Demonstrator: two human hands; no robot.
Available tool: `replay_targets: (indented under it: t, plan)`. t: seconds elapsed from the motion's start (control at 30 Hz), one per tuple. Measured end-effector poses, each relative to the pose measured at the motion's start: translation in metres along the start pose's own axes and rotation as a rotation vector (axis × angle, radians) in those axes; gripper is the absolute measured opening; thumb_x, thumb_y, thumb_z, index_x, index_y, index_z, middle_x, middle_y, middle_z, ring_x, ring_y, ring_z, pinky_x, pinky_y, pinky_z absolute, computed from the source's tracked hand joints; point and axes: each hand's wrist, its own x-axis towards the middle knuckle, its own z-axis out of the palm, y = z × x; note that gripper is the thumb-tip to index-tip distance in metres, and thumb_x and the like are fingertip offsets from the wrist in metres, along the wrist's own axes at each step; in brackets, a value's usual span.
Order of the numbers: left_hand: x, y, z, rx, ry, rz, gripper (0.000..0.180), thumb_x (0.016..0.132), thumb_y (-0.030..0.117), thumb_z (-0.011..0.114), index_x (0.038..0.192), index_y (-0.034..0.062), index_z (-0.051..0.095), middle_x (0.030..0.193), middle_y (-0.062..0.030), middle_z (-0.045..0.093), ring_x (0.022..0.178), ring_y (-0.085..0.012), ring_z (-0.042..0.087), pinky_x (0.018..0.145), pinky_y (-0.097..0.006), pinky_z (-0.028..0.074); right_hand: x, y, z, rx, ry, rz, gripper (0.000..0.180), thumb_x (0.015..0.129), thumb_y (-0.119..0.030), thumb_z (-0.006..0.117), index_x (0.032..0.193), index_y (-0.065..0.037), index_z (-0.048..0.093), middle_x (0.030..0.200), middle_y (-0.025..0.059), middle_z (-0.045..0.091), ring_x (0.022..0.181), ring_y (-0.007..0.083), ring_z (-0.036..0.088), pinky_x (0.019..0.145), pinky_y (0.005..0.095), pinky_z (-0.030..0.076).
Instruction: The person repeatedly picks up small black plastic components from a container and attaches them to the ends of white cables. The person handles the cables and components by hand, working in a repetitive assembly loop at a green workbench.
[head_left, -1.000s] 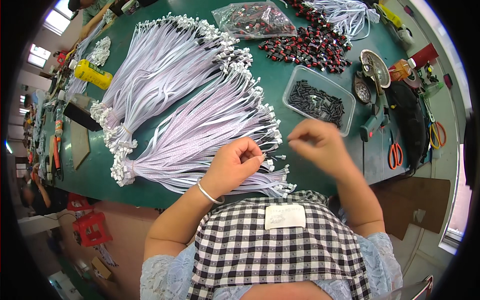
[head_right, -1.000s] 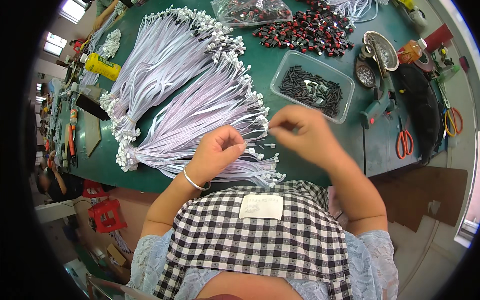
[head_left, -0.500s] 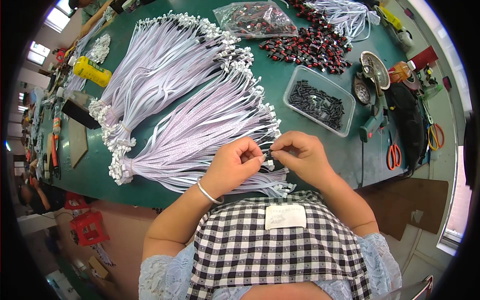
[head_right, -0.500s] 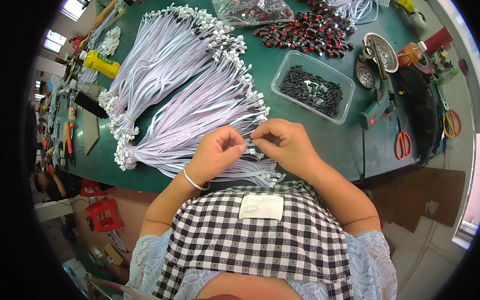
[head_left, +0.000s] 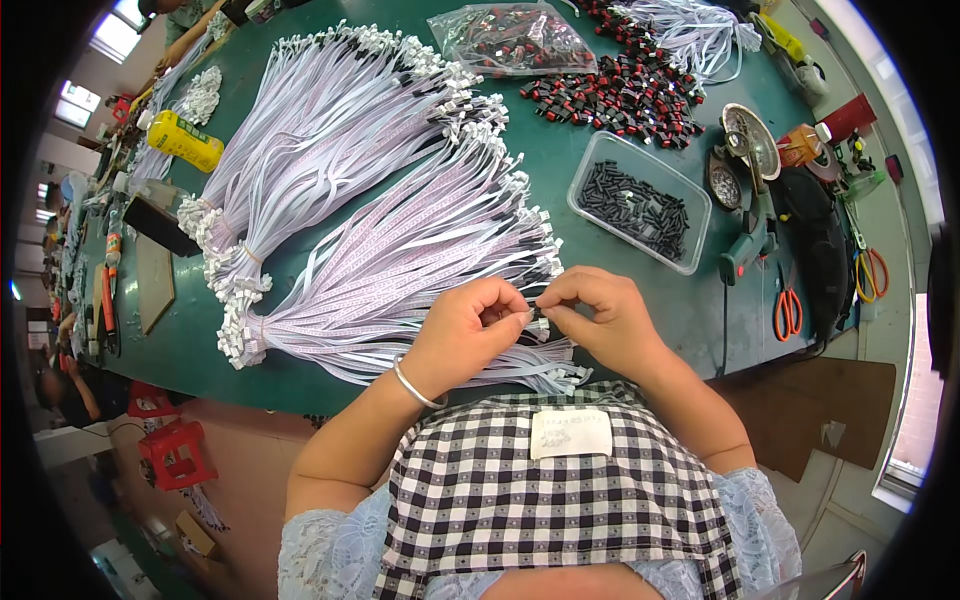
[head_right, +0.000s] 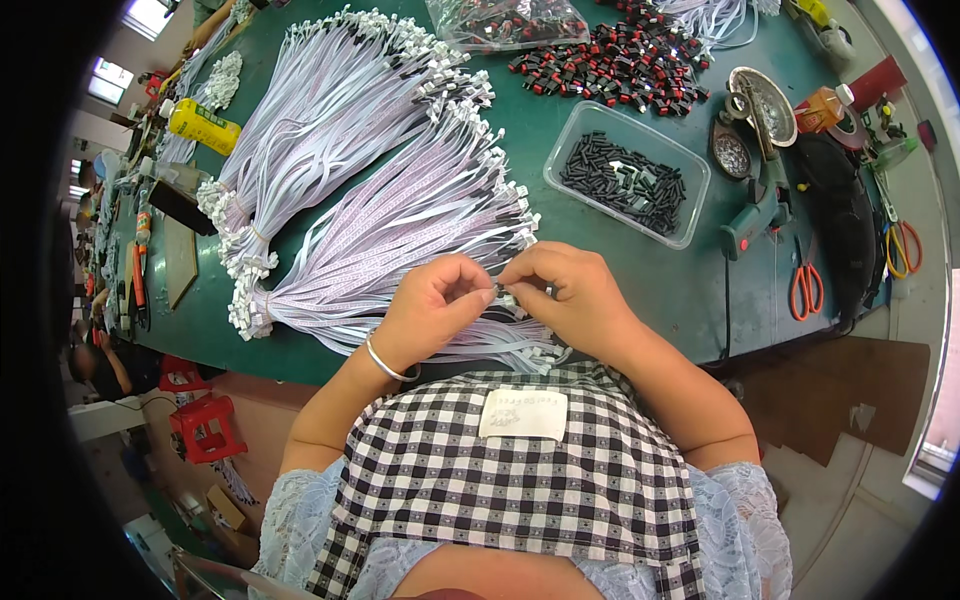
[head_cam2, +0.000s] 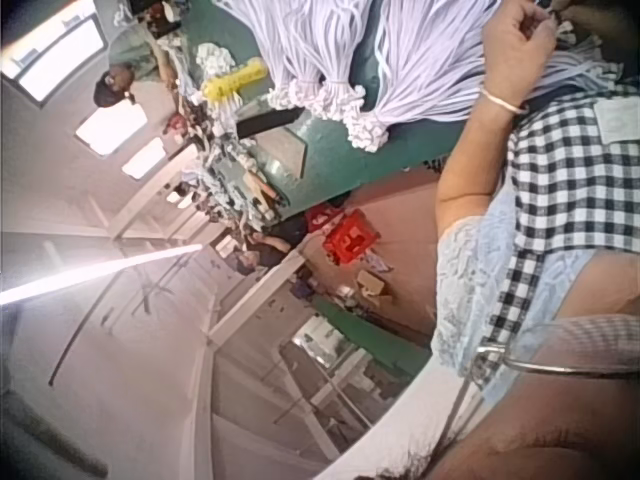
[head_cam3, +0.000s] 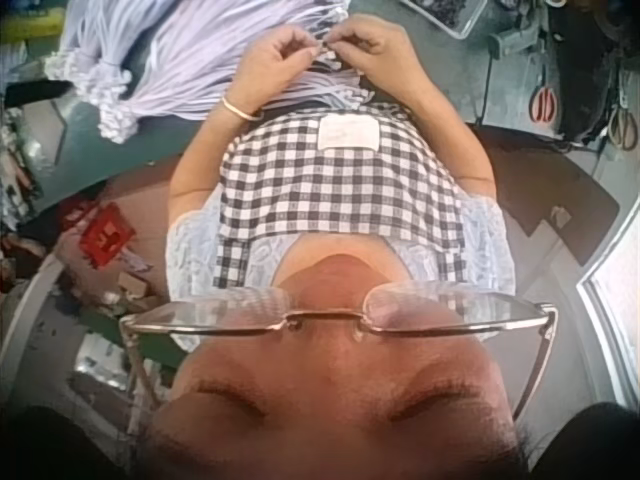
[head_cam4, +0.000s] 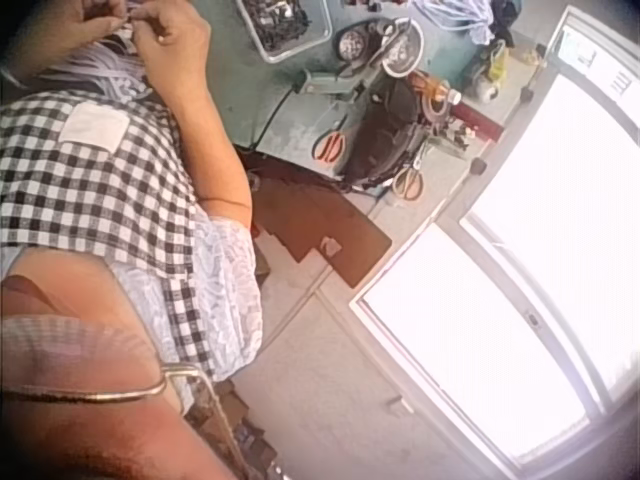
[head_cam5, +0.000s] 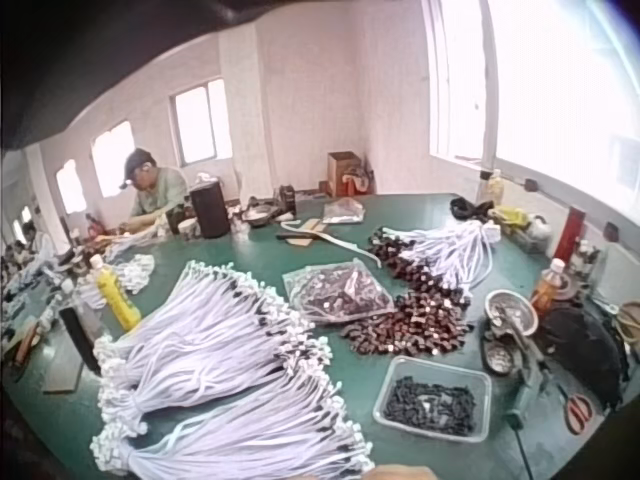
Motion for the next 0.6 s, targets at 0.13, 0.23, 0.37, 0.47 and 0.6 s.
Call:
replay_targets:
  t: [0.13, 0.23, 0.37, 0.47, 0.6]
  plan:
    - [-0.003, -0.002, 0.000, 0.270, 0.044, 0.243, 0.018, 0.081, 0.008, 0.067, 0.097, 0.0005, 0.062, 0.083, -0.0054, 0.062, 0.077, -0.0139, 0.061, 0.068, -0.026, 0.049, 0.001, -0.001, -0.003, -0.069, -0.048, 0.006, 0.013, 0.079, 0.001, 0.063, 0.091, -0.004, 0.067, 0.081, 0.0076, 0.062, 0.067, 0.0150, 0.060, 0.057, 0.0262, 0.047]
    - [-0.006, -0.004, -0.005, 0.302, -0.028, 0.334, 0.024, 0.081, 0.009, 0.067, 0.103, 0.0007, 0.062, 0.089, -0.0087, 0.062, 0.083, -0.0201, 0.062, 0.073, -0.030, 0.050, 0.002, 0.000, -0.004, -0.060, -0.079, 0.040, 0.013, 0.079, 0.001, 0.063, 0.091, -0.003, 0.068, 0.081, 0.0081, 0.062, 0.066, 0.0151, 0.060, 0.058, 0.0265, 0.047]
    - [-0.011, -0.008, -0.012, 0.527, -0.005, 0.452, 0.033, 0.077, 0.004, 0.065, 0.110, 0.0041, 0.059, 0.090, -0.0090, 0.061, 0.083, -0.0205, 0.062, 0.073, -0.032, 0.050, 0.001, -0.001, -0.004, -0.042, -0.093, 0.049, 0.013, 0.077, 0.000, 0.064, 0.089, -0.003, 0.067, 0.079, 0.0087, 0.063, 0.067, 0.0182, 0.061, 0.060, 0.0291, 0.048]
    - [-0.012, -0.011, -0.009, 0.480, 0.056, 0.421, 0.036, 0.076, 0.001, 0.064, 0.111, 0.0059, 0.059, 0.086, -0.0081, 0.062, 0.077, -0.0219, 0.061, 0.073, -0.033, 0.048, 0.003, -0.003, -0.004, -0.119, -0.135, -0.022, 0.012, 0.077, -0.001, 0.063, 0.088, -0.003, 0.067, 0.081, 0.0102, 0.064, 0.070, 0.0227, 0.062, 0.062, 0.0321, 0.049]
    - [-0.009, -0.010, -0.005, 0.631, 0.164, 0.504, 0.037, 0.076, 0.000, 0.065, 0.112, 0.0071, 0.058, 0.082, -0.0059, 0.063, 0.072, -0.0215, 0.061, 0.070, -0.033, 0.048, 0.006, -0.009, -0.003, -0.235, -0.170, -0.111, 0.013, 0.076, -0.003, 0.061, 0.088, -0.002, 0.066, 0.084, 0.0125, 0.065, 0.077, 0.0287, 0.062, 0.069, 0.0367, 0.050]
